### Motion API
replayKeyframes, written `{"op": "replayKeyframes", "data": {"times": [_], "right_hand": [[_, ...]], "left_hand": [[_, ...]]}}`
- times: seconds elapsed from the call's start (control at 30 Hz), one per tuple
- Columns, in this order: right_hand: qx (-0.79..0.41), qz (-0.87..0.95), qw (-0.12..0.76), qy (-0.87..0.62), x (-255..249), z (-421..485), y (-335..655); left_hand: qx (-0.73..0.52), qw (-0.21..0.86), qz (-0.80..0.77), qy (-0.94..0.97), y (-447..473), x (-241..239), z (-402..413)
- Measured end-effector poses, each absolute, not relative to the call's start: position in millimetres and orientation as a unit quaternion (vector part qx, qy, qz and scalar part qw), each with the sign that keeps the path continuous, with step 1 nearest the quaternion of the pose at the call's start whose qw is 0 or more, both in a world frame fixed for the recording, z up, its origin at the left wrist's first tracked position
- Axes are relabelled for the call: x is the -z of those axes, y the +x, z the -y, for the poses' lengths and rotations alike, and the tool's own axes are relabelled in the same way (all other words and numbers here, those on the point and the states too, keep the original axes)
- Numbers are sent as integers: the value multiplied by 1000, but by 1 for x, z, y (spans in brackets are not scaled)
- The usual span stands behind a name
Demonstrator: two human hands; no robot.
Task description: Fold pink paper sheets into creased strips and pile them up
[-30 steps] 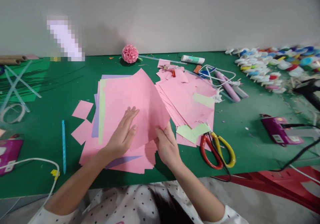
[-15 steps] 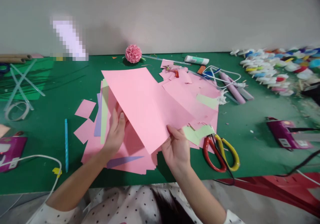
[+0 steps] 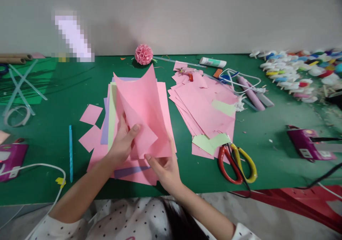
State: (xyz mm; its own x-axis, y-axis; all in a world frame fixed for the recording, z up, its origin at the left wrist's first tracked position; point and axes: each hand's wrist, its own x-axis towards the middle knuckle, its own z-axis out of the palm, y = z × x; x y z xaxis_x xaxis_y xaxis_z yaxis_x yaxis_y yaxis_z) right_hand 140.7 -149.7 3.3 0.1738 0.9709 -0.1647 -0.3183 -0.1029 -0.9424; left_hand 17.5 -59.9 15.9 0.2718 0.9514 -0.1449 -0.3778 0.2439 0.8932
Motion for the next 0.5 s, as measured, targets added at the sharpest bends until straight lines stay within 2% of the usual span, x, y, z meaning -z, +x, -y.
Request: {"op": "replayKeyframes", "data": {"times": [0.23,0.5], "right_hand": [[-585,402,554,-435,-14,146,150],[-512,385,537,-549,-18,131,162]], "left_hand": [[-486,601,-433,464,17,-13,58],[-493,444,-464,587,22,-14,58]]}}
